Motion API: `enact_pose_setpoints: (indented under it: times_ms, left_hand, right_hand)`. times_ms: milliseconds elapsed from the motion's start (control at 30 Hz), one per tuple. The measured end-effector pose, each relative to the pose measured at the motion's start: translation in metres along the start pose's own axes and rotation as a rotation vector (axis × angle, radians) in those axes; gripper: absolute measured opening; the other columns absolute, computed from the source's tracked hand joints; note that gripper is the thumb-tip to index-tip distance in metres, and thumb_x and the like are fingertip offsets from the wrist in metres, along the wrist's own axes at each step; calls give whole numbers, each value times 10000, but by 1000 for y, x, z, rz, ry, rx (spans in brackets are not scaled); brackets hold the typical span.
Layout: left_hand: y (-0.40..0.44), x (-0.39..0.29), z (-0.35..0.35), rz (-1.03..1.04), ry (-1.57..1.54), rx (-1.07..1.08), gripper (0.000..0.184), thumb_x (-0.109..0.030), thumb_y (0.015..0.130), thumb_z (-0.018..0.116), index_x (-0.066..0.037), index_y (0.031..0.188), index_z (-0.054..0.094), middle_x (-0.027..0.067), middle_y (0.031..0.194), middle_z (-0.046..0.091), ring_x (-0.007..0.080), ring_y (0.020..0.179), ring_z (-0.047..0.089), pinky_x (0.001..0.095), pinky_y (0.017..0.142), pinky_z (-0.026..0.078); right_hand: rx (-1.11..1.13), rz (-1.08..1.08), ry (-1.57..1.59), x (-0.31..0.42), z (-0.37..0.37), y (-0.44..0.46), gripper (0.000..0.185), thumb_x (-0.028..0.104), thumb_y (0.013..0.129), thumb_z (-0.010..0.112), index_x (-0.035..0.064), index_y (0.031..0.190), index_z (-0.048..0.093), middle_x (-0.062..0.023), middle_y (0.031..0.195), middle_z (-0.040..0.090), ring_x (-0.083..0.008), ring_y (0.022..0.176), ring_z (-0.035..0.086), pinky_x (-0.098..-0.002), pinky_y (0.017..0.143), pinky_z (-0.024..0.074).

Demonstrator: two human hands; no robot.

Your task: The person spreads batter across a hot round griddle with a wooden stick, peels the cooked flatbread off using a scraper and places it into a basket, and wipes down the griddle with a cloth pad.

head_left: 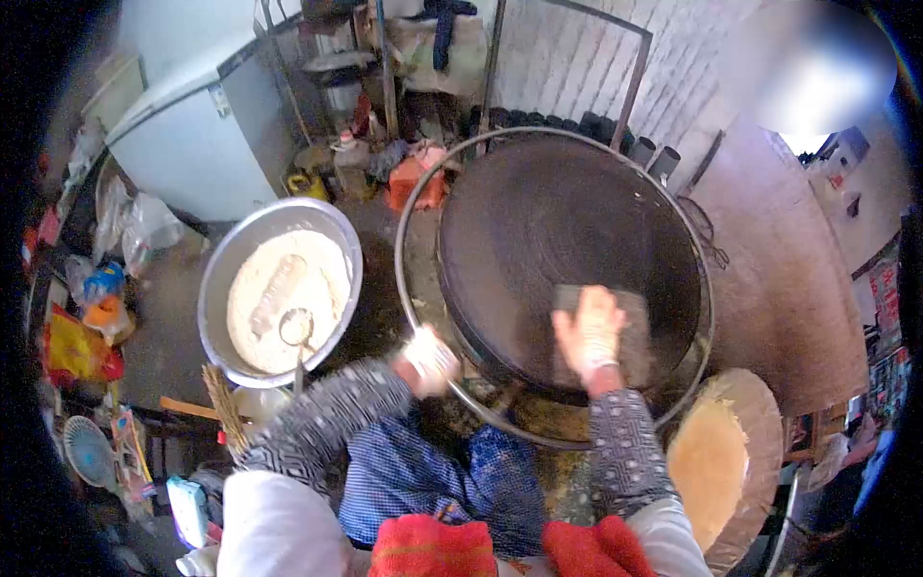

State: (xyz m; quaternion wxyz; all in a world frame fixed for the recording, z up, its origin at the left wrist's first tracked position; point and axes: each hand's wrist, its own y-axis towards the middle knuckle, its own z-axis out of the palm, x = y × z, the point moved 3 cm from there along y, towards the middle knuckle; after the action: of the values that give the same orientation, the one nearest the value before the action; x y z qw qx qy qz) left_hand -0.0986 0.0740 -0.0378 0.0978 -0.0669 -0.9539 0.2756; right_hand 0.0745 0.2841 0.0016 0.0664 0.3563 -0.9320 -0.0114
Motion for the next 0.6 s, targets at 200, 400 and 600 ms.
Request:
enact_pose_setpoints:
  times_ms: [200,400,600]
  left_hand:
    - [3,-167,-27,176,-245,-388,211,-318,896,588,-134,862,686,57,828,653,236,793,621,411,763,493]
    - [-88,-149,-45,116,-532,-345,276,-365,728,722,-107,766,633,70,775,622,310,865,606,502,826,436]
    - [-143,-89,101,-599,-753,-409,682,-549,833,626,-209,1402,470,207,1487,359,533,1341,297,625,1056,323]
  right_hand:
    - [12,-257,94,159,30,7,837,579,956,382,-21,1516,216,-225,1590,196,-371,1488,136,-525,1201,52]
    - [37,-108,51,32,6,-28,851,583,940,403,-15,1516,215,-208,1590,204,-356,1478,161,-514,1198,83]
    - [-131,453,-107,-152,26,-30,844,626,972,325,-9,1517,223,-211,1585,226,-370,1472,193,-508,1195,130]
